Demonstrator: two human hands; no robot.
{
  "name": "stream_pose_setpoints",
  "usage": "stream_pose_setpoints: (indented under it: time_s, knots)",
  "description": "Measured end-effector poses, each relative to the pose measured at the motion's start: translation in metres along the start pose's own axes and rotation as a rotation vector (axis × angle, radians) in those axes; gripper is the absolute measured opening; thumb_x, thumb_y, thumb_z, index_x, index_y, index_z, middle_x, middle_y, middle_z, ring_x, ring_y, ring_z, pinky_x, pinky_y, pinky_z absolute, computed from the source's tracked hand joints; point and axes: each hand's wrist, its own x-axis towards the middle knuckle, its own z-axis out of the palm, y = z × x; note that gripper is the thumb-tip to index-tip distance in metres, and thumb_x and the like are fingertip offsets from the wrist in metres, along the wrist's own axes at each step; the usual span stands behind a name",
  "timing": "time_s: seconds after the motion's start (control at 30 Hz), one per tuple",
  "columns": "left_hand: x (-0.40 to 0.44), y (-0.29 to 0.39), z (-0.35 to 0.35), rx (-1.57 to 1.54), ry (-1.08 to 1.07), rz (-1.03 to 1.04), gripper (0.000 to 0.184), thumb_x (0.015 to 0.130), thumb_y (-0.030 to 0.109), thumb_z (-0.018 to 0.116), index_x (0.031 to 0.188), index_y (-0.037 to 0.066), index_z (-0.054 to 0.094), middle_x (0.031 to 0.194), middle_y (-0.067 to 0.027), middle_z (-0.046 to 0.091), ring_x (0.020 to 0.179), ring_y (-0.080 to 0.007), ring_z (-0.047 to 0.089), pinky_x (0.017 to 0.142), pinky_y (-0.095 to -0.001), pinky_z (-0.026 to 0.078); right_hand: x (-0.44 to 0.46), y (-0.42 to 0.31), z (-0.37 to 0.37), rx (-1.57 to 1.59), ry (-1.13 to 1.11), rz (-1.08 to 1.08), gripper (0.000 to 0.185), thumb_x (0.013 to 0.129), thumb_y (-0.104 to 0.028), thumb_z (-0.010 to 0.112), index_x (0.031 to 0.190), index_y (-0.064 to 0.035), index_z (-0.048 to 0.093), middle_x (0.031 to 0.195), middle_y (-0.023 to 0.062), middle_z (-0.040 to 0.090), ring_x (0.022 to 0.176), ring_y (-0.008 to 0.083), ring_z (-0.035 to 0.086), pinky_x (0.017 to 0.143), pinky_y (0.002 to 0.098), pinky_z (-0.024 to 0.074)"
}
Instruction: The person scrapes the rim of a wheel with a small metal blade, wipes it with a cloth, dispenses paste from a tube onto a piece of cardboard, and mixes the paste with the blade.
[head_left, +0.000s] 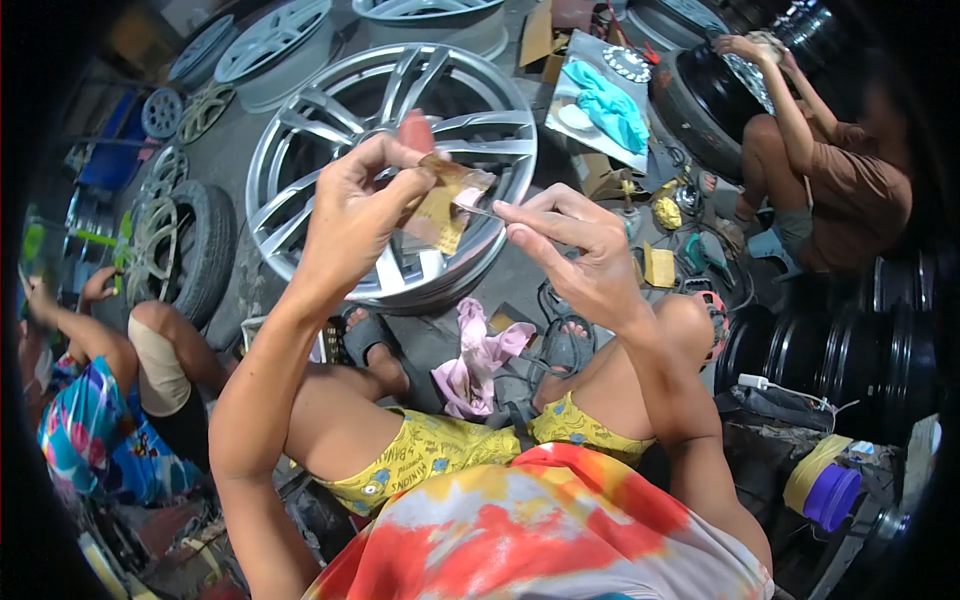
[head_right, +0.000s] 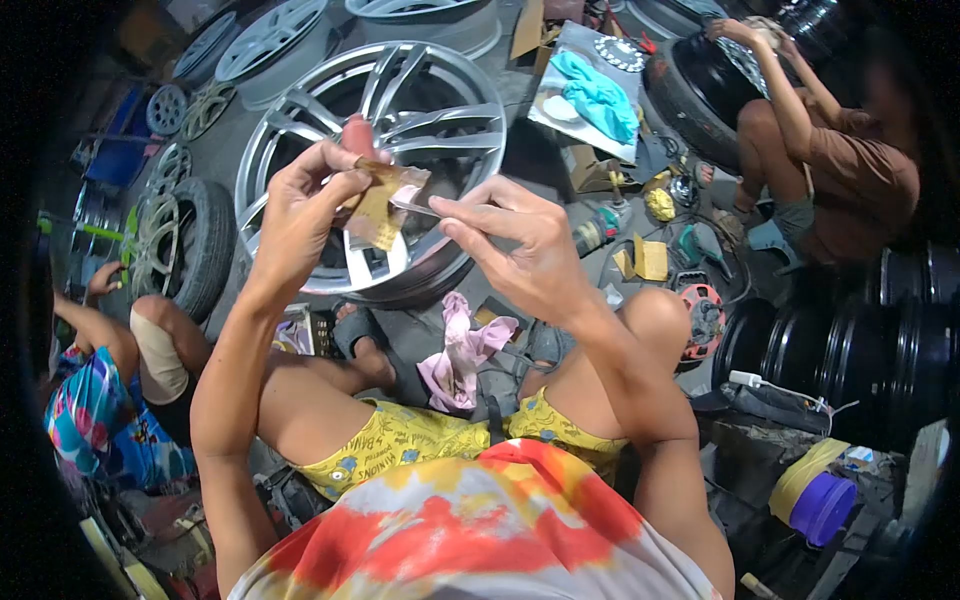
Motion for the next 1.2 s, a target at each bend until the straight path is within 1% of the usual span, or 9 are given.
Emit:
stream_pose_setpoints:
  time_s: [0.1, 0.17, 0.23, 0.3, 0.5, 0.53, 0.57, 0.63, 1.2]
  knots:
    - [-0.001, 0.008, 0.001, -0.045, -0.008, -0.034, 0.007, 0.092, 0.005, 0.063, 0.095, -0.001, 0.064, 0.107, -0.0092, 0.07, 0.088, -0.0085, 0.065, 0.074, -0.0243, 0.055, 0.003, -0.002, -0.011, 0.004, 0.046, 0.037, 0.024, 0.09, -0.003, 0.071, 0.114, -0.0028, 0.076, 0.088, 0.0076, 0.069, 0.078, 0.0136, 0.062, 0.069, 0.026, 0.0476]
    - [0.0, 0.008, 0.001, -0.136, -0.048, -0.096, 0.004, 0.091, 0.002, 0.061, 0.094, 0.001, 0.063, 0.11, -0.0104, 0.07, 0.093, -0.0133, 0.067, 0.082, -0.0266, 0.056, 0.004, 0.001, -0.012, -0.01, 0.073, 0.054, 0.024, 0.09, -0.003, 0.071, 0.114, -0.0027, 0.075, 0.089, 0.0078, 0.069, 0.079, 0.014, 0.063, 0.069, 0.0262, 0.0479]
    - [0.001, 0.004, 0.003, -0.153, -0.069, -0.083, 0.003, 0.091, 0.002, 0.06, 0.094, 0.001, 0.063, 0.112, -0.0124, 0.07, 0.094, -0.0152, 0.068, 0.085, -0.0279, 0.056, 0.001, 0.009, -0.007, 0.014, 0.04, -0.031, 0.024, 0.091, -0.003, 0.071, 0.115, -0.003, 0.075, 0.089, 0.0078, 0.069, 0.081, 0.0143, 0.064, 0.071, 0.0264, 0.0486]
    - [0.001, 0.009, 0.005, -0.138, -0.071, -0.112, 0.002, 0.091, 0.003, 0.061, 0.093, 0.001, 0.062, 0.113, -0.0135, 0.07, 0.097, -0.0153, 0.067, 0.088, -0.0298, 0.055, 0.001, 0.007, -0.009, 0.036, 0.013, -0.003, 0.024, 0.092, -0.004, 0.07, 0.115, -0.0033, 0.075, 0.09, 0.0081, 0.07, 0.082, 0.0153, 0.065, 0.073, 0.0272, 0.0496]
    - [0.004, 0.0, 0.006, -0.055, -0.083, -0.072, 0.002, 0.092, 0.004, 0.06, 0.092, 0.003, 0.06, 0.112, -0.0119, 0.071, 0.091, -0.0122, 0.067, 0.078, -0.0269, 0.057, -0.005, 0.01, -0.009, 0.112, -0.006, 0.045, 0.023, 0.093, -0.006, 0.07, 0.114, -0.0042, 0.075, 0.089, 0.0092, 0.069, 0.082, 0.0159, 0.065, 0.073, 0.0289, 0.0498]
    - [0.004, 0.001, 0.007, -0.043, -0.077, -0.091, 0.001, 0.092, 0.004, 0.059, 0.092, 0.003, 0.059, 0.112, -0.0121, 0.071, 0.091, -0.0119, 0.067, 0.079, -0.0271, 0.057, -0.007, 0.013, -0.008, 0.121, -0.002, 0.051, 0.022, 0.093, -0.006, 0.069, 0.114, -0.0042, 0.075, 0.088, 0.009, 0.069, 0.081, 0.0155, 0.065, 0.072, 0.0285, 0.0497]
    - [0.004, 0.002, 0.007, -0.036, -0.078, -0.093, 0.002, 0.093, 0.004, 0.06, 0.091, 0.003, 0.06, 0.111, -0.0127, 0.071, 0.091, -0.0116, 0.067, 0.08, -0.027, 0.056, -0.007, 0.013, -0.008, 0.138, 0.013, 0.068, 0.021, 0.093, -0.011, 0.07, 0.113, -0.0038, 0.076, 0.085, 0.0108, 0.068, 0.078, 0.0201, 0.064, 0.073, 0.0316, 0.0495]
    - [0.006, 0.003, 0.007, 0.0, -0.09, -0.083, 0.004, 0.094, 0.005, 0.06, 0.091, 0.003, 0.06, 0.111, -0.0133, 0.071, 0.091, -0.0118, 0.067, 0.082, -0.0269, 0.056, -0.007, 0.014, -0.01, 0.134, 0.013, 0.034, 0.022, 0.093, -0.007, 0.069, 0.114, -0.0044, 0.075, 0.087, 0.0086, 0.069, 0.079, 0.0157, 0.064, 0.07, 0.0288, 0.0494]
    - [0.001, 0.007, 0.011, -0.018, -0.083, -0.069, 0.002, 0.093, 0.002, 0.058, 0.09, 0.002, 0.06, 0.111, -0.0149, 0.07, 0.092, -0.0124, 0.067, 0.081, -0.0271, 0.057, -0.006, 0.012, -0.009, 0.083, 0.036, 0.012, 0.021, 0.092, -0.007, 0.07, 0.112, -0.0037, 0.076, 0.086, 0.0097, 0.068, 0.078, 0.0182, 0.064, 0.07, 0.0302, 0.049]
